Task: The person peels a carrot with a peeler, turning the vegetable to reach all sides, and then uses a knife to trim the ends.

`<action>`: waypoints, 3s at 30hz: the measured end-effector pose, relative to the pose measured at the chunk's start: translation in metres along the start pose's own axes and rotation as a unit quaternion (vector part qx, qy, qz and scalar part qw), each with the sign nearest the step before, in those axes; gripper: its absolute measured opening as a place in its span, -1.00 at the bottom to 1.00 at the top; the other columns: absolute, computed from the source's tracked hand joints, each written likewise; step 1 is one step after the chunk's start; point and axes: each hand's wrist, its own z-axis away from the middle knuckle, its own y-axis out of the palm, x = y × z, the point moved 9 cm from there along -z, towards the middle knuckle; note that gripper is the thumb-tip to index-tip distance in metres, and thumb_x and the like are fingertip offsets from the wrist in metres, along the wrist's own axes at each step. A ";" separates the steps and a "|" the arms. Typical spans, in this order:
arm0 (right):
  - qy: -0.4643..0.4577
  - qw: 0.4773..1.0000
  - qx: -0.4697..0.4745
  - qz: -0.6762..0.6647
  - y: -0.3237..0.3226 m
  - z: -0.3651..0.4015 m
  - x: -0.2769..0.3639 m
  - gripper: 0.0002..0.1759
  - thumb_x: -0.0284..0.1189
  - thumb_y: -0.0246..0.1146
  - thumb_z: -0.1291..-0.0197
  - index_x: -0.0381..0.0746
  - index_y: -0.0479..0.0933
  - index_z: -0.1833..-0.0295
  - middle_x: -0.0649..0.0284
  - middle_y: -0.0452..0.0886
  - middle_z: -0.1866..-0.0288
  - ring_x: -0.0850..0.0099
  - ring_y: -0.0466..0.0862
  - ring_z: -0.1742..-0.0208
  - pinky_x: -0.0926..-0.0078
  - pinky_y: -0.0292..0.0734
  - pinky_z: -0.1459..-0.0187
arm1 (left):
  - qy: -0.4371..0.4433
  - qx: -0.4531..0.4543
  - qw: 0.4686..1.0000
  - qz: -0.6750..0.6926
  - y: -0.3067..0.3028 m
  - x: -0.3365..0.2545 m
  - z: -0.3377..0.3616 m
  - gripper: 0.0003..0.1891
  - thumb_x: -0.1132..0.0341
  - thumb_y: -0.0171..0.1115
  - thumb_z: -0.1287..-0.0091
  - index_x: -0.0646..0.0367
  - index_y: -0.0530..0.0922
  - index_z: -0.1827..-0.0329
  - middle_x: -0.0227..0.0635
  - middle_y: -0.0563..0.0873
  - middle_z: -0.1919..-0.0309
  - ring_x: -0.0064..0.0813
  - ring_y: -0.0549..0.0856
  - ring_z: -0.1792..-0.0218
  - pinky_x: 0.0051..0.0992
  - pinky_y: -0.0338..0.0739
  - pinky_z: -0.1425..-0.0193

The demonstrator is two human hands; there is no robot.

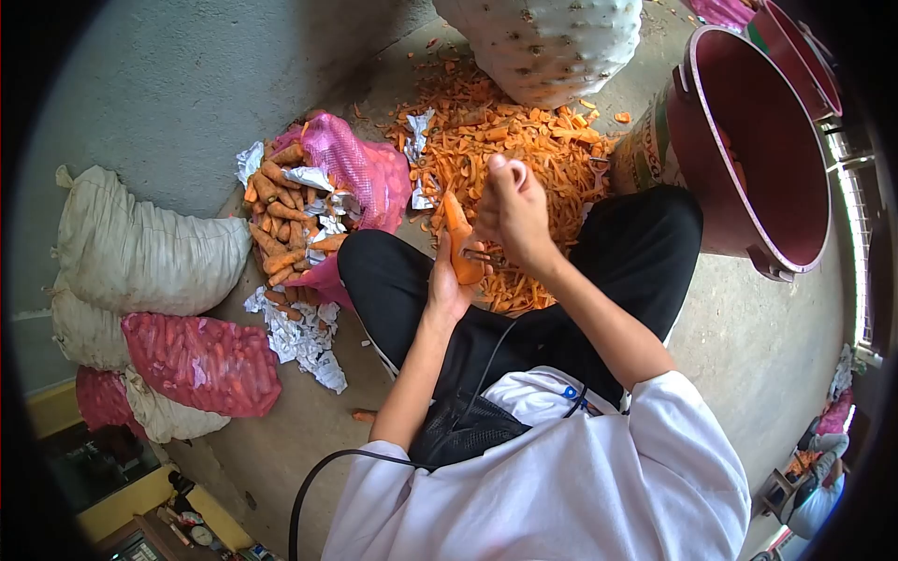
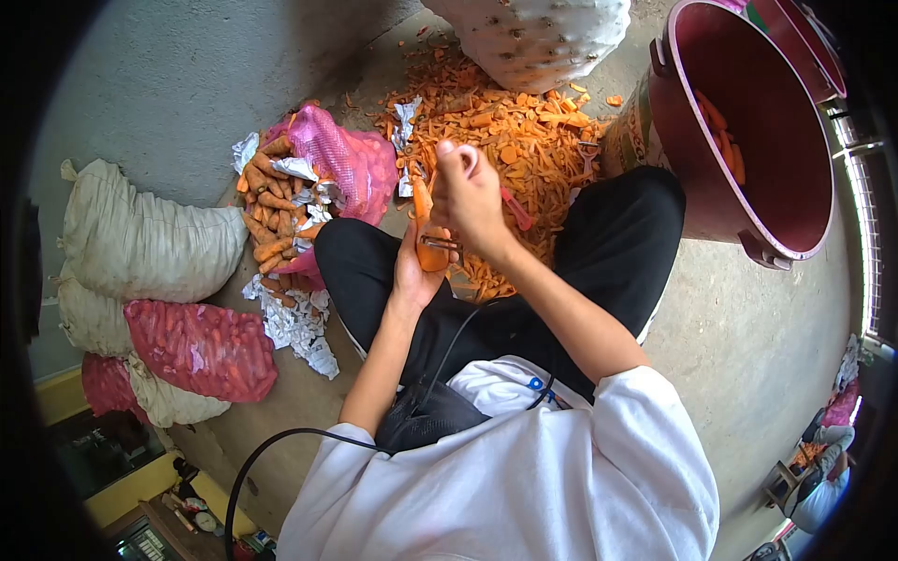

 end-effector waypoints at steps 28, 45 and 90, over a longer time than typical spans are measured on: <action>0.008 1.000 -0.016 -0.023 -0.018 -0.005 -0.003 -0.63 -0.14 0.08 -0.37 -0.02 0.16 0.43 0.53 0.07 0.69 0.70 0.05 0.77 0.68 -0.04 0.76 | 0.045 -0.088 0.985 -0.138 -0.003 0.004 0.010 -0.51 -0.05 -0.29 -0.51 0.14 0.46 -0.10 -0.30 0.62 0.20 -0.43 0.64 0.26 -0.40 0.56 0.24; 0.015 0.998 -0.061 0.022 -0.023 -0.012 -0.025 -0.68 -0.18 0.13 -0.34 -0.08 0.20 0.35 0.51 0.13 0.68 0.72 0.08 0.79 0.70 0.02 0.80 | 0.100 -0.090 0.974 -0.183 -0.019 -0.006 0.006 -0.51 -0.01 -0.34 -0.53 0.18 0.46 -0.10 -0.33 0.62 0.20 -0.51 0.63 0.25 -0.45 0.56 0.29; -0.207 0.973 -0.038 0.094 -0.023 -0.105 0.084 -0.70 -0.21 0.12 -0.35 -0.23 0.29 0.22 0.42 0.32 0.66 0.64 0.30 0.77 0.63 0.25 0.78 | -0.001 -0.024 0.986 -0.163 0.035 -0.008 0.035 -0.49 -0.10 -0.19 -0.46 0.22 0.43 -0.03 -0.27 0.57 0.29 -0.39 0.67 0.36 -0.43 0.59 0.51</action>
